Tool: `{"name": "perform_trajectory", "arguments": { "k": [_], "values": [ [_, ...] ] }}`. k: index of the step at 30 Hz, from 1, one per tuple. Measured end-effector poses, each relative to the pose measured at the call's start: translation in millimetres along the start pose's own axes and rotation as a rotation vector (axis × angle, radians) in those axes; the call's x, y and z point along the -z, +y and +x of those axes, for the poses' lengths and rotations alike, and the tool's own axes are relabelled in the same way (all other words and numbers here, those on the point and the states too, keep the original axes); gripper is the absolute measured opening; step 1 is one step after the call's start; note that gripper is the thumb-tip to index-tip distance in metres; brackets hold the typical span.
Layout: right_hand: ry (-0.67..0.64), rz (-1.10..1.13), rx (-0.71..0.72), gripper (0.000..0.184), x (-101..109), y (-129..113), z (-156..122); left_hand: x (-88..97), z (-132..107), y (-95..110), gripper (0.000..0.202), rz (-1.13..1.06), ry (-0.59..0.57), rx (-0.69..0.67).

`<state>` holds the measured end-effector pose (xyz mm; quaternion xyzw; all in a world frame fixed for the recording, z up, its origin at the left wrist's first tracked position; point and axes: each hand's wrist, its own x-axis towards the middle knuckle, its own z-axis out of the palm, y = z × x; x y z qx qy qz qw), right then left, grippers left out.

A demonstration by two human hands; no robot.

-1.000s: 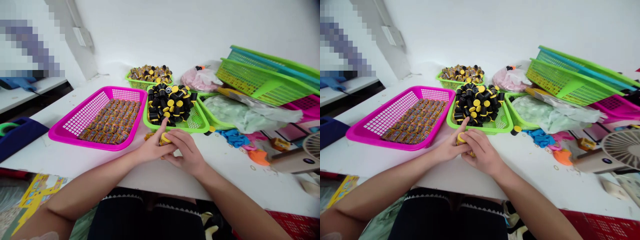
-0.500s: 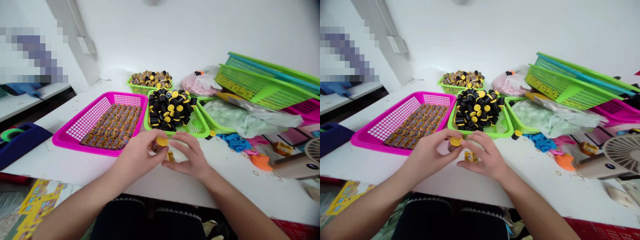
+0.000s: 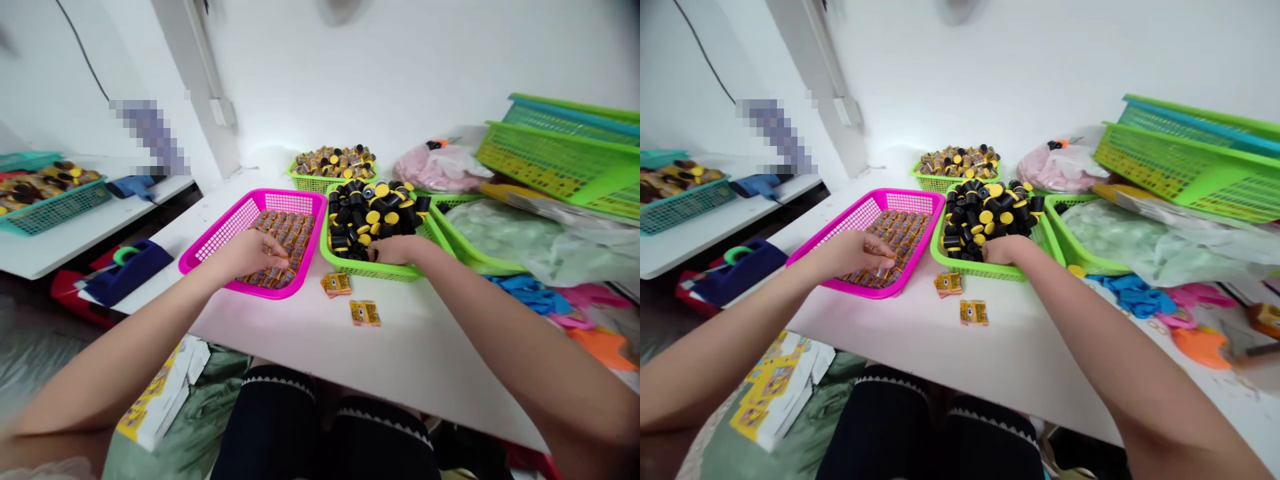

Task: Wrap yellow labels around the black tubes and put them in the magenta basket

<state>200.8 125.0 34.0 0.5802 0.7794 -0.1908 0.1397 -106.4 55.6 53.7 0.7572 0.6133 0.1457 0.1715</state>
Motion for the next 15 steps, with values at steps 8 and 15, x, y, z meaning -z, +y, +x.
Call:
{"name": "perform_trajectory", "arguments": {
  "k": [8, 15],
  "values": [
    [0.439, 0.16, -0.09, 0.042, -23.8, 35.5, -30.5, 8.5, 3.3, -6.0, 0.028, 0.095, -0.15, 0.108],
    [1.177, 0.386, 0.052, 0.03, -71.6, 44.1, -67.4, -6.0, -2.2, -12.4, 0.047, 0.14, -0.289, 0.049]
  ]
}}
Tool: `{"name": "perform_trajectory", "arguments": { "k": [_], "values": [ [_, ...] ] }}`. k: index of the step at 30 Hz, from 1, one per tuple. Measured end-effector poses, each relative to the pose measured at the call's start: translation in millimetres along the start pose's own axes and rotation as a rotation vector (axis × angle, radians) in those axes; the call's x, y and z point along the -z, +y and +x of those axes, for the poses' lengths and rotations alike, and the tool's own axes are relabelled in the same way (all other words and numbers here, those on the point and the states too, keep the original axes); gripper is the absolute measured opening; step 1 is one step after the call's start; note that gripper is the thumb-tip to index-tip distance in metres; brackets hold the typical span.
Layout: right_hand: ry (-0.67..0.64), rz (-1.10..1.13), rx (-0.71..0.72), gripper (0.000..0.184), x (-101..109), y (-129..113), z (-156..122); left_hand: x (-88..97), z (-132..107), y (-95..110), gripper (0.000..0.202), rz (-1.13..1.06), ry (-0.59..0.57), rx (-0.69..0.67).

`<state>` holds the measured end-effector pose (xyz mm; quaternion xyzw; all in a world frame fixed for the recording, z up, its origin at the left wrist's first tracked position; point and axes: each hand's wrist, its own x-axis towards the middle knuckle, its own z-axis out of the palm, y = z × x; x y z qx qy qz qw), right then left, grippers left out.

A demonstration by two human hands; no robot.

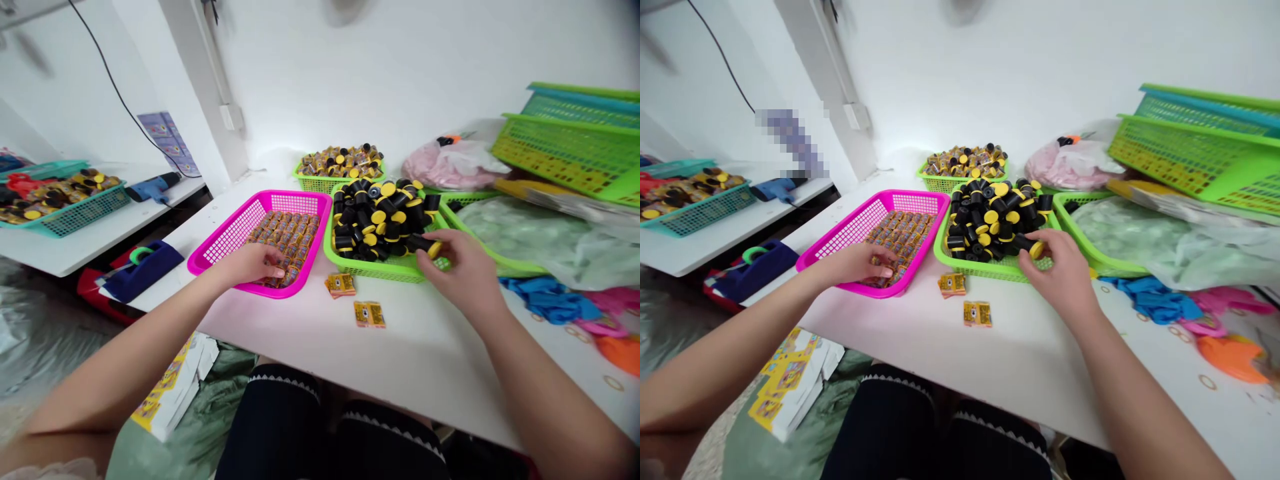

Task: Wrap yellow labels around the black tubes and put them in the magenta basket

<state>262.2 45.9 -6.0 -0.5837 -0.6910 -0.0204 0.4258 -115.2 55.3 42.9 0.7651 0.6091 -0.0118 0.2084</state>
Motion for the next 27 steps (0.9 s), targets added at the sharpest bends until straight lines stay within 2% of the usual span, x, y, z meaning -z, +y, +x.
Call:
{"name": "perform_trajectory", "arguments": {
  "k": [2, 4, 7, 9, 10, 11, 13, 14, 15, 16, 17, 19, 21, 23, 27],
  "values": [
    [0.064, 0.028, 0.11, 0.025, 1.5, 1.4, -7.6, -1.4, 1.5, -2.6, 0.049, 0.01, -0.014, -0.116],
    [0.062, 0.057, 0.166, 0.023, 2.8, 3.3, -10.8, -0.4, 4.5, -8.2, 0.041, 0.017, -0.055, -0.213],
    [0.052, 0.076, 0.212, 0.022, 4.0, 4.7, -11.7, 3.3, 8.3, -16.4, 0.038, 0.058, -0.092, -0.246],
    [0.063, 0.072, 0.243, 0.022, 3.8, 4.4, -12.2, 4.1, 5.6, -14.6, 0.038, 0.117, -0.047, -0.303],
    [0.066, 0.07, 0.253, 0.022, 3.2, 4.1, -12.6, 2.5, 1.6, -9.6, 0.038, 0.147, 0.043, -0.33],
    [0.074, 0.073, 0.257, 0.024, 2.3, 3.9, -13.2, -1.1, -4.1, -1.5, 0.037, 0.169, 0.181, -0.352],
    [0.093, 0.099, 0.242, 0.029, -0.2, 3.7, -14.5, -16.5, -19.4, 23.7, 0.033, 0.179, 0.51, -0.429],
    [0.103, 0.116, 0.231, 0.032, -1.5, 3.7, -15.1, -28.5, -27.1, 39.8, 0.032, 0.174, 0.623, -0.501],
    [0.111, 0.129, 0.226, 0.034, -2.8, 3.9, -15.7, -43.0, -33.3, 57.0, 0.031, 0.172, 0.658, -0.622],
    [0.112, 0.134, 0.234, 0.033, -3.9, 4.0, -16.1, -59.3, -37.2, 74.4, 0.032, 0.178, 0.608, -0.77],
    [0.109, 0.128, 0.253, 0.031, -4.7, 4.2, -16.4, -76.2, -38.1, 90.8, 0.033, 0.21, 0.484, -0.851],
    [0.097, 0.102, 0.307, 0.025, -5.5, 4.7, -16.8, -107.1, -31.4, 117.9, 0.037, 0.295, 0.363, -0.784],
    [0.101, 0.085, 0.347, 0.023, -5.4, 5.2, -16.8, -128.2, -19.1, 134.7, 0.034, 0.396, 0.238, -0.712],
    [0.103, 0.086, 0.36, 0.023, -4.9, 5.5, -16.7, -137.9, -10.1, 142.2, 0.037, 0.507, 0.185, -0.71],
    [0.086, 0.098, 0.38, 0.023, -3.6, 5.0, -17.0, -138.2, -13.7, 144.3, 0.055, 0.691, 0.236, -0.78]
  ]
}}
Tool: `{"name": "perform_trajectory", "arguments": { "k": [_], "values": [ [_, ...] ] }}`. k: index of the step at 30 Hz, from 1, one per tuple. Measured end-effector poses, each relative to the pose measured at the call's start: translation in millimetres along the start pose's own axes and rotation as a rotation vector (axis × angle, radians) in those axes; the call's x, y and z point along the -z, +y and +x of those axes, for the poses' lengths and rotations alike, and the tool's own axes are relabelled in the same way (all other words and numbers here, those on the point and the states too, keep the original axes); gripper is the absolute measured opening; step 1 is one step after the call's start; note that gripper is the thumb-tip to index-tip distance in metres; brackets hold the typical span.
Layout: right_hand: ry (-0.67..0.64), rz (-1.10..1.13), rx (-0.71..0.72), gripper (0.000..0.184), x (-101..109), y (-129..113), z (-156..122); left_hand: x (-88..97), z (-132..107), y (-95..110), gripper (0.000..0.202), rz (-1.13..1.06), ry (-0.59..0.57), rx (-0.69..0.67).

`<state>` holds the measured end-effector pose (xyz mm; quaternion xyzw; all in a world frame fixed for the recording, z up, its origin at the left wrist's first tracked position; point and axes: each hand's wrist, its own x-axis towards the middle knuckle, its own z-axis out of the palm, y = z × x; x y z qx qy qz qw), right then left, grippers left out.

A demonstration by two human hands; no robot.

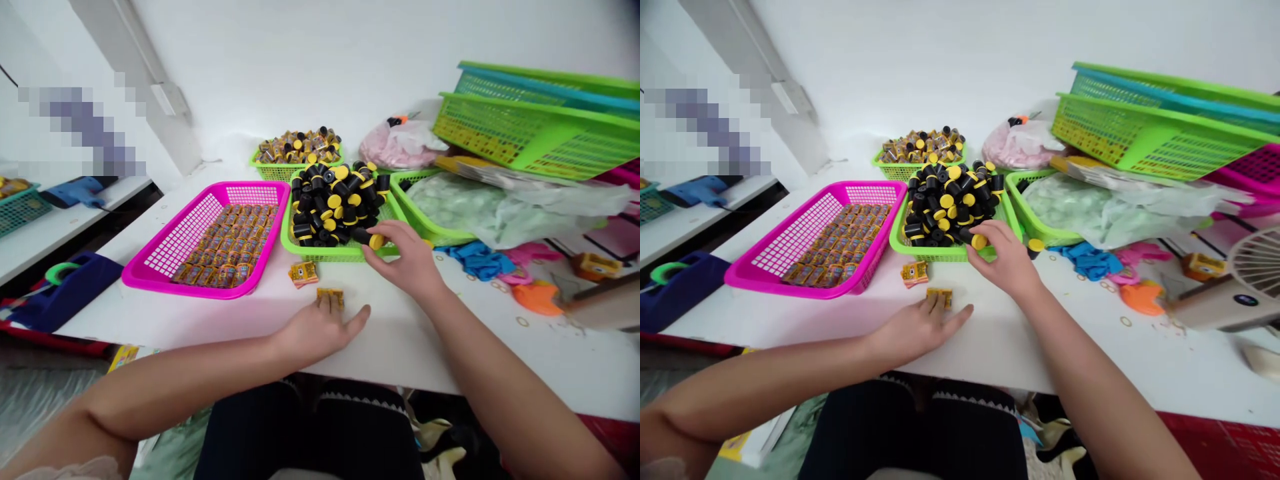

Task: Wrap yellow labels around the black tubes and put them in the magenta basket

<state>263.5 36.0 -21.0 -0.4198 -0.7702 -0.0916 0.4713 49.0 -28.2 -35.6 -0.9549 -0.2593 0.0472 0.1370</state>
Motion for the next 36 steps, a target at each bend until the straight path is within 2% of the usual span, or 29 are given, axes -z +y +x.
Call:
{"name": "perform_trajectory", "arguments": {
  "k": [3, 6, 8, 10, 12, 14, 17, 18, 22, 24, 27, 32, 36],
  "values": [
    [0.015, 0.008, 0.008, 0.023, 1.5, -0.7, 0.6, 8.6, -5.6, 0.3, 0.06, -0.083, -0.085, 0.0],
    [0.024, 0.022, 0.0, 0.022, 3.5, -0.8, 1.3, 14.2, -6.7, -7.3, 0.061, -0.302, -0.157, 0.135],
    [0.025, 0.031, -0.023, 0.022, 4.6, -1.1, 1.5, 15.1, -5.1, -16.5, 0.057, -0.477, -0.103, 0.274],
    [0.029, 0.094, -0.096, 0.025, 5.2, -2.3, 1.5, 15.4, -2.1, -27.5, 0.056, -0.697, 0.034, 0.352],
    [0.041, 0.257, -0.213, 0.031, 5.3, -4.7, 1.6, 16.4, 2.1, -38.6, 0.056, -0.934, 0.198, 0.357],
    [0.041, 0.448, -0.33, 0.033, 5.7, -8.0, 2.2, 17.8, 7.4, -48.1, 0.045, -1.151, 0.312, 0.337],
    [-0.025, 0.604, -0.447, 0.029, 7.6, -12.8, 3.3, 16.3, 15.4, -56.3, 0.013, -1.417, 0.306, 0.328],
    [-0.048, 0.638, -0.475, 0.028, 8.4, -13.8, 3.4, 14.0, 17.5, -57.2, 0.01, -1.492, 0.289, 0.339],
    [-0.084, 0.859, -0.542, 0.029, 10.5, -14.8, 1.0, -2.8, 20.0, -54.1, 0.034, -1.75, 0.303, 0.441],
    [-0.112, 0.946, -0.555, 0.029, 10.7, -15.5, -0.7, -11.9, 18.2, -51.7, 0.038, -1.76, 0.315, 0.45],
    [-0.161, 0.978, -0.57, 0.027, 10.0, -18.8, -2.1, -20.5, 14.3, -50.8, 0.037, -1.637, 0.32, 0.397],
    [-0.209, 0.991, -0.63, 0.022, 8.1, -22.7, -1.6, -20.4, 8.1, -54.1, 0.066, -1.294, 0.341, 0.237],
    [-0.234, 1.034, -0.681, 0.024, 7.9, -23.7, 0.4, -20.7, 5.7, -55.3, 0.072, -1.214, 0.441, 0.257]
  ]
}}
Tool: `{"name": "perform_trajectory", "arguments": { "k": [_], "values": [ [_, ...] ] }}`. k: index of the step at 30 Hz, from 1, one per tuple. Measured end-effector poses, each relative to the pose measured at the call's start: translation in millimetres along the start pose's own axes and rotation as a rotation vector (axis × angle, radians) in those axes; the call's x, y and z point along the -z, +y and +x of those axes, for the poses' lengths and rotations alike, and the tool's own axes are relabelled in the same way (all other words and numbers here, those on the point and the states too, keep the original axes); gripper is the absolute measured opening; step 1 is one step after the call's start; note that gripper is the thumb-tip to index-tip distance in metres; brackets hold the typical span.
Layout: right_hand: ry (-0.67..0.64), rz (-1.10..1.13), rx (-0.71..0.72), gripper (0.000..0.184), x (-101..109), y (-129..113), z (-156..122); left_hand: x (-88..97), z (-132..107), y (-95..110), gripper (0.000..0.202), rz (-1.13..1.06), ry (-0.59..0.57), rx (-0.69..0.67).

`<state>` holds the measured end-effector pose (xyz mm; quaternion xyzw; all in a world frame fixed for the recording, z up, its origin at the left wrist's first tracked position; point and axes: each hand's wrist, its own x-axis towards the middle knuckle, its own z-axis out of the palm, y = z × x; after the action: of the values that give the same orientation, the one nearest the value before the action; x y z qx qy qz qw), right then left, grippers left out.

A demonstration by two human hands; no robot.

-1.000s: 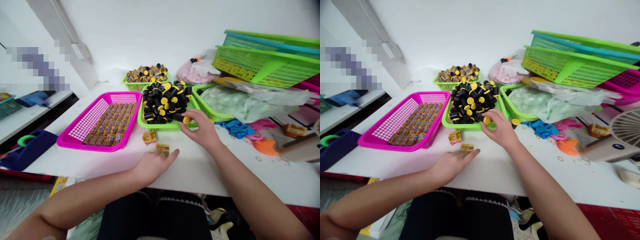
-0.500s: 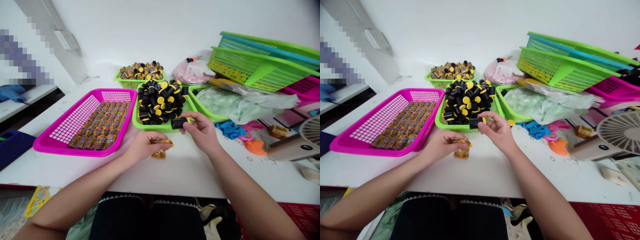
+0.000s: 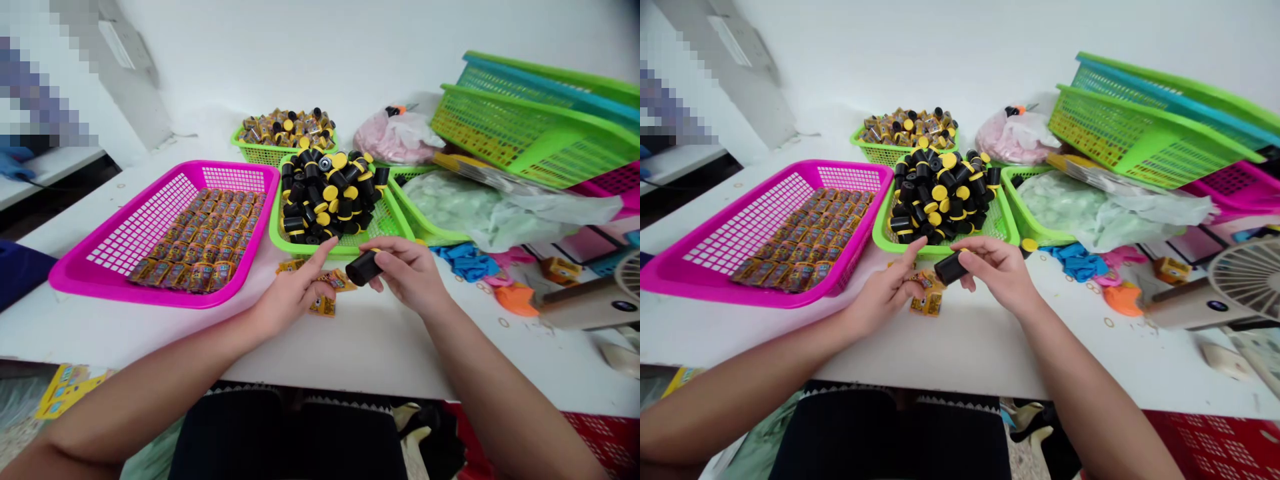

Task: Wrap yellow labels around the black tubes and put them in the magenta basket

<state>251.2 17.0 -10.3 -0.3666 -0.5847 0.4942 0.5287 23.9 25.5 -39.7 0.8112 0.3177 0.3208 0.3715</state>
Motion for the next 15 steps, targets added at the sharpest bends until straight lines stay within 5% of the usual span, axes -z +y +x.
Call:
{"name": "perform_trajectory", "arguments": {
  "k": [4, 9, 15],
  "values": [
    [0.028, 0.028, 0.005, 0.028, -2.9, -2.0, -0.2, -1.9, 0.0, -4.8, 0.077, 0.03, 0.031, -0.005],
    [-0.051, -0.231, 0.018, 0.025, -4.3, -3.9, -2.0, -1.8, 0.5, -3.1, 0.075, 0.023, 0.024, 0.013],
    [-0.1, -0.431, 0.244, 0.025, -6.4, -2.9, -1.8, -4.0, 1.8, 1.4, 0.089, -0.149, 0.093, -0.03]
  ]
}}
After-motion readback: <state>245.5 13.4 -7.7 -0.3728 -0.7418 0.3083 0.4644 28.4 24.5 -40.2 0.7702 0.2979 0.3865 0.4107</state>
